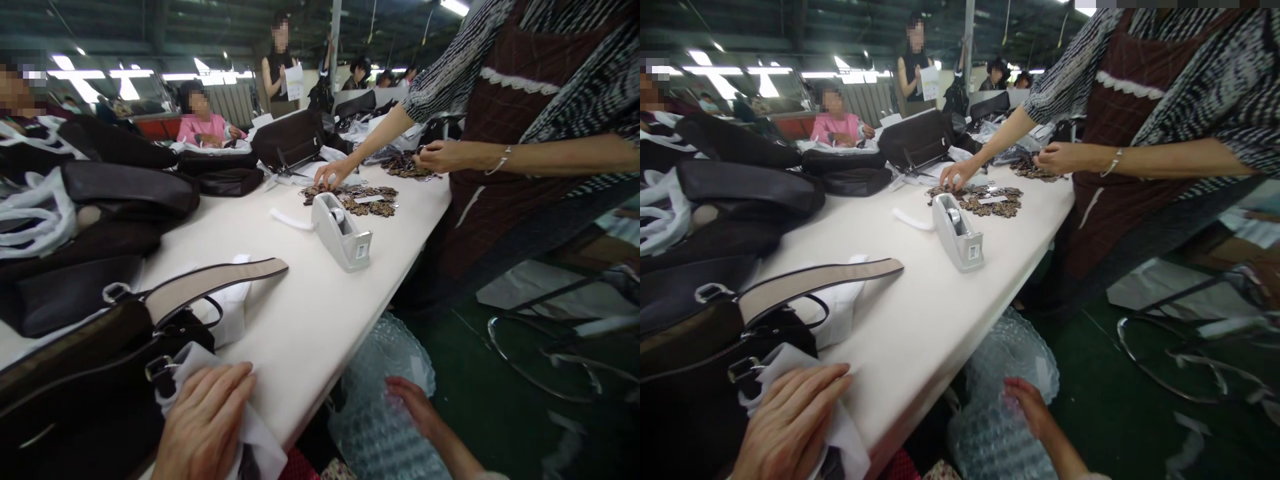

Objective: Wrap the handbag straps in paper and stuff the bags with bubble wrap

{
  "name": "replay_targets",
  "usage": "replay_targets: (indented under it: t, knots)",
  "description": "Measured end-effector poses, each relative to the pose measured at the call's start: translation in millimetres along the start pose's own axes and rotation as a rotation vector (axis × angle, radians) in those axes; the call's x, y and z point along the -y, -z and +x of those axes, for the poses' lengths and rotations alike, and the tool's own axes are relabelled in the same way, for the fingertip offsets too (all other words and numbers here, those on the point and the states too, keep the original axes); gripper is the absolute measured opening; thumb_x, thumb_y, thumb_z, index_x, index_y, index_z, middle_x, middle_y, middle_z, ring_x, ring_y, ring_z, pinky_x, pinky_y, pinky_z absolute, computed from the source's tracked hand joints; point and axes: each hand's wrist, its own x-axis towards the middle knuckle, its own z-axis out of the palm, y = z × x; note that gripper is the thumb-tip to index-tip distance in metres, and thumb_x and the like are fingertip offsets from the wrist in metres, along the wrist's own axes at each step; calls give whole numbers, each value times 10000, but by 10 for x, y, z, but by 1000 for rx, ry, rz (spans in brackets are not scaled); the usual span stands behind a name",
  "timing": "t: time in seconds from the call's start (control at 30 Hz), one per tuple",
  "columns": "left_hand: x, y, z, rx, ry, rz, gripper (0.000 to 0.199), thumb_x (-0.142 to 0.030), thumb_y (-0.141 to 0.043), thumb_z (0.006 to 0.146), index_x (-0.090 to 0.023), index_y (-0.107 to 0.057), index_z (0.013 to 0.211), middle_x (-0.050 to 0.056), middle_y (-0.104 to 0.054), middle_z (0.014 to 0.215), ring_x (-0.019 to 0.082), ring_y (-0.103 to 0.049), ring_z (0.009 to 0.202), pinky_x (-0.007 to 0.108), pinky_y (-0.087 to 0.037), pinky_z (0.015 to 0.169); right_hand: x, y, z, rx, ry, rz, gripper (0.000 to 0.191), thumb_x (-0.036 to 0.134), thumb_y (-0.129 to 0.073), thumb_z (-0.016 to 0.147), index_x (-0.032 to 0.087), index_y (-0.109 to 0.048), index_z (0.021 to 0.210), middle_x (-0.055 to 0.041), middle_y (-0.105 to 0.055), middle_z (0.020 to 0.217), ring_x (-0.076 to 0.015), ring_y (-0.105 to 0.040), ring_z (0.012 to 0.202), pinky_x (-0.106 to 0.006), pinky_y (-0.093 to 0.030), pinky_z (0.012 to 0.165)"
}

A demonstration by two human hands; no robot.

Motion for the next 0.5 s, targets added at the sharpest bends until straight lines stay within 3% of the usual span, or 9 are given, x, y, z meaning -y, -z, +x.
replay_targets:
  t: [0.13, 0.3, 0.4, 0.5]
  knots:
    - [16, -29, -9, -41, -22, -11, 313, -92, -414, 938, -187, -649, 1121, 69, -722, 1115, 207, -647, 984, 352, -408, 917, 586, 212, -48, -134, 110, 245, 338, 435, -705, 587, 264, -552, 834, 10, -620, 693, -217, -657, 652, -355, -515, 649]
    - [-223, 152, 193, -11, -41, 14, 296, -101, -391, 942, -195, -653, 1041, 73, -718, 1109, 235, -627, 969, 392, -410, 901, 1207, -46, -404, -67, 192, 388, 361, 305, -757, 578, 237, -554, 868, 38, -647, 671, -164, -649, 611, -296, -519, 641]
    - [-605, 295, 467, 153, -154, -38, 311, -90, -412, 918, -191, -620, 1126, 85, -671, 1255, 239, -629, 979, 378, -465, 849, 1463, -304, -698, 31, 231, 386, 358, 262, -779, 603, 224, -565, 887, 50, -660, 699, -136, -636, 600, -261, -506, 624]
    - [-1017, 303, 752, 375, -290, -115, 379, -114, -420, 943, -190, -517, 1302, 100, -556, 1420, 206, -638, 938, 336, -515, 775, 1636, -561, -918, 129, 260, 340, 337, 236, -783, 621, 216, -572, 884, 66, -649, 691, -117, -608, 578, -226, -471, 576]
